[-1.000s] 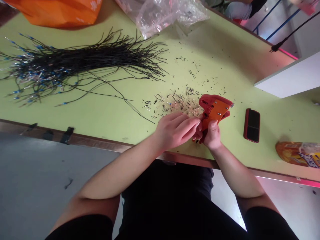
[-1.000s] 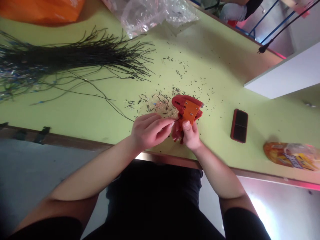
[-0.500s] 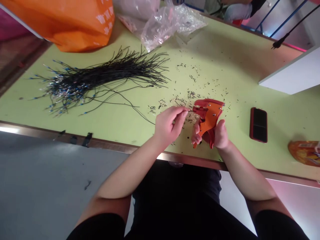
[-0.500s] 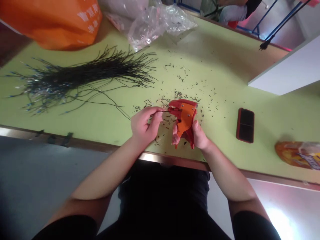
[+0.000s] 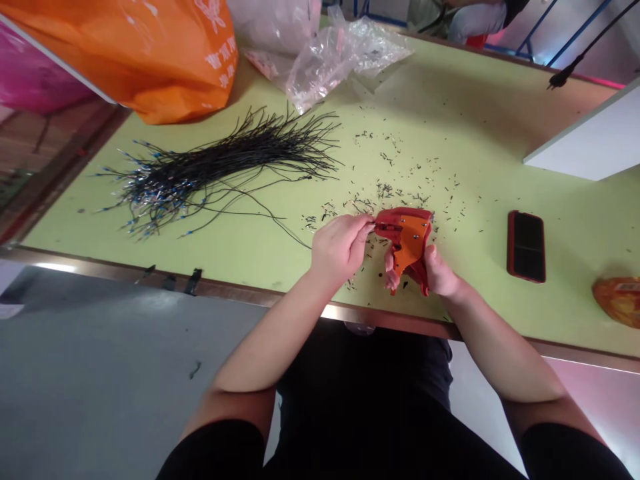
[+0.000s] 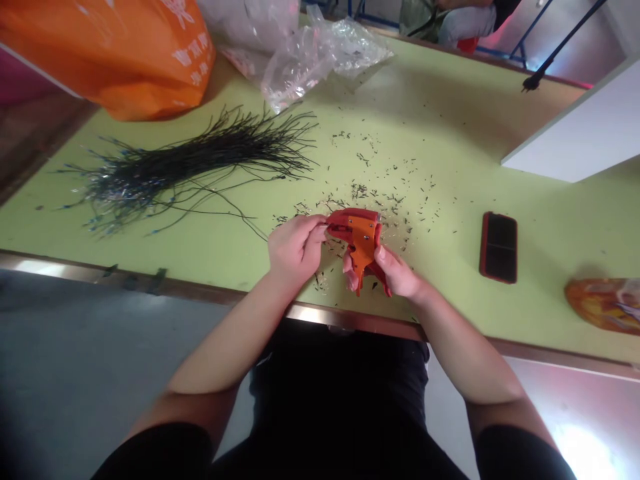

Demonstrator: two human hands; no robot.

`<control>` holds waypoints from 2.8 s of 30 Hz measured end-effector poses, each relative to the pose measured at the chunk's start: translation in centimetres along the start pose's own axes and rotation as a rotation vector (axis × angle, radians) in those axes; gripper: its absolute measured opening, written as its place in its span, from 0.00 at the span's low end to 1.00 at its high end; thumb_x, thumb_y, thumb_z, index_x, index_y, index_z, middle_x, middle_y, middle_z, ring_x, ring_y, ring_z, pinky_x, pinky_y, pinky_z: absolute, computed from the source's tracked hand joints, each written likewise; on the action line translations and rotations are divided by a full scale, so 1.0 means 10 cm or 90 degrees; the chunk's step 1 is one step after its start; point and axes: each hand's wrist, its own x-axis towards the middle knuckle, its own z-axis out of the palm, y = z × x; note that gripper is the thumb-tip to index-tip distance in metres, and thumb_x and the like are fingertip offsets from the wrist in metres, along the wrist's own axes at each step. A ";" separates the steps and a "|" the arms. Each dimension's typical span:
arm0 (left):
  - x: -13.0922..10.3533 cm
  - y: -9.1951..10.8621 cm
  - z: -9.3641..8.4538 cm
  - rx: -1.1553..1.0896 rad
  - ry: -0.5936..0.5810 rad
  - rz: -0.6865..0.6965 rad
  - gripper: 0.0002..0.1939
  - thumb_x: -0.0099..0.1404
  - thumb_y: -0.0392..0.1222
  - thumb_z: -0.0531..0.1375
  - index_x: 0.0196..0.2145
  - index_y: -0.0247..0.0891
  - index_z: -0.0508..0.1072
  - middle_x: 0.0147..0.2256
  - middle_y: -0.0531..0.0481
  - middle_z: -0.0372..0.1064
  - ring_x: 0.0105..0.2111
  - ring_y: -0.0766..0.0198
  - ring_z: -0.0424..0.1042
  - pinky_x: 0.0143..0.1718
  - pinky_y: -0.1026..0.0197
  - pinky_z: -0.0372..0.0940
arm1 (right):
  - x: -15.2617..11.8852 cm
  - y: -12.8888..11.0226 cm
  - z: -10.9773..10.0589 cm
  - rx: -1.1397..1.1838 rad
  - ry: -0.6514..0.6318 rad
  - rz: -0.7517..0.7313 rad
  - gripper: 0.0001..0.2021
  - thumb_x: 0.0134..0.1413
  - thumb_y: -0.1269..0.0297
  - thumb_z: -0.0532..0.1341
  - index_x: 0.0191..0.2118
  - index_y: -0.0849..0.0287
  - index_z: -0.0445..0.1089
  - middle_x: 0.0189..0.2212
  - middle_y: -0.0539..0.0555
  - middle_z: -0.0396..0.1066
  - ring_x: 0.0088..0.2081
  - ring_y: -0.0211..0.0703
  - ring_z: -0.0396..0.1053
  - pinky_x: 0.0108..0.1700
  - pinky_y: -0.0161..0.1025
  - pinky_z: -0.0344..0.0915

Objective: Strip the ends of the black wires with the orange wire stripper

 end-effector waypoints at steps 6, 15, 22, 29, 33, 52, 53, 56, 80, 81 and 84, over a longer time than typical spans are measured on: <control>-0.04 -0.08 0.02 0.012 -0.001 0.026 0.14 0.83 0.40 0.54 0.41 0.38 0.77 0.28 0.51 0.79 0.27 0.67 0.77 0.30 0.64 0.69 | 0.01 0.01 -0.01 -0.023 0.023 -0.012 0.39 0.65 0.22 0.55 0.42 0.60 0.77 0.26 0.51 0.75 0.27 0.43 0.76 0.35 0.42 0.79; -0.07 -0.11 0.01 0.013 -0.042 -0.022 0.19 0.84 0.46 0.52 0.40 0.38 0.78 0.28 0.48 0.78 0.28 0.65 0.75 0.31 0.61 0.66 | 0.06 0.06 0.09 -0.015 0.087 0.001 0.39 0.62 0.19 0.55 0.33 0.56 0.73 0.18 0.46 0.67 0.18 0.40 0.67 0.26 0.41 0.75; -0.05 -0.09 0.01 0.055 -0.072 -0.031 0.21 0.84 0.46 0.50 0.40 0.38 0.79 0.31 0.46 0.80 0.31 0.63 0.76 0.32 0.60 0.66 | 0.06 0.09 0.12 -0.018 0.100 -0.018 0.38 0.61 0.18 0.53 0.29 0.52 0.68 0.16 0.43 0.60 0.15 0.37 0.59 0.20 0.40 0.70; -0.04 -0.08 0.03 0.051 -0.045 -0.036 0.21 0.84 0.46 0.51 0.37 0.38 0.78 0.29 0.49 0.79 0.28 0.64 0.76 0.29 0.61 0.64 | 0.02 0.16 0.10 -0.023 0.108 -0.018 0.35 0.61 0.20 0.57 0.29 0.50 0.65 0.15 0.42 0.56 0.14 0.37 0.53 0.16 0.40 0.61; -0.03 -0.05 0.04 0.014 -0.021 -0.049 0.19 0.83 0.44 0.53 0.37 0.38 0.77 0.29 0.50 0.79 0.28 0.65 0.75 0.30 0.62 0.66 | 0.03 0.16 0.10 -0.019 0.094 -0.031 0.34 0.62 0.21 0.57 0.30 0.51 0.66 0.16 0.42 0.57 0.15 0.36 0.54 0.17 0.39 0.62; -0.01 0.03 0.01 0.038 -0.048 -0.038 0.15 0.80 0.40 0.52 0.33 0.39 0.69 0.24 0.54 0.68 0.22 0.69 0.62 0.26 0.61 0.54 | 0.09 0.10 0.12 -0.028 0.203 -0.197 0.36 0.59 0.21 0.60 0.41 0.54 0.75 0.30 0.54 0.75 0.34 0.52 0.78 0.39 0.51 0.82; -0.01 0.04 0.02 0.035 -0.055 -0.022 0.14 0.80 0.39 0.53 0.33 0.40 0.68 0.24 0.54 0.69 0.22 0.69 0.63 0.26 0.62 0.54 | 0.09 0.13 0.13 -0.027 0.184 -0.196 0.36 0.61 0.22 0.60 0.43 0.55 0.76 0.32 0.55 0.76 0.36 0.52 0.79 0.41 0.52 0.82; -0.02 0.07 0.03 0.023 -0.079 0.012 0.12 0.78 0.37 0.55 0.33 0.40 0.67 0.25 0.54 0.70 0.22 0.69 0.64 0.26 0.62 0.54 | 0.09 0.20 0.12 -0.018 0.138 -0.194 0.33 0.67 0.26 0.57 0.48 0.54 0.78 0.35 0.56 0.78 0.38 0.53 0.81 0.45 0.54 0.83; 0.01 0.17 0.00 0.014 -0.096 0.080 0.14 0.76 0.37 0.57 0.31 0.42 0.61 0.22 0.58 0.62 0.21 0.69 0.59 0.25 0.60 0.49 | 0.08 0.28 0.08 -0.159 0.318 -0.090 0.39 0.60 0.17 0.49 0.52 0.45 0.76 0.41 0.57 0.79 0.47 0.61 0.81 0.44 0.60 0.86; 0.01 0.18 0.00 0.010 -0.097 0.082 0.14 0.76 0.37 0.57 0.31 0.42 0.61 0.22 0.58 0.62 0.21 0.69 0.58 0.25 0.59 0.49 | 0.09 0.28 0.08 -0.167 0.330 -0.098 0.39 0.61 0.18 0.49 0.52 0.45 0.76 0.40 0.56 0.78 0.45 0.61 0.81 0.43 0.59 0.85; 0.02 0.19 0.00 -0.003 -0.103 0.095 0.13 0.76 0.37 0.57 0.31 0.42 0.61 0.22 0.58 0.63 0.21 0.69 0.59 0.25 0.60 0.50 | 0.09 0.29 0.08 -0.162 0.355 -0.131 0.36 0.63 0.21 0.52 0.54 0.44 0.75 0.38 0.56 0.76 0.43 0.59 0.80 0.43 0.59 0.84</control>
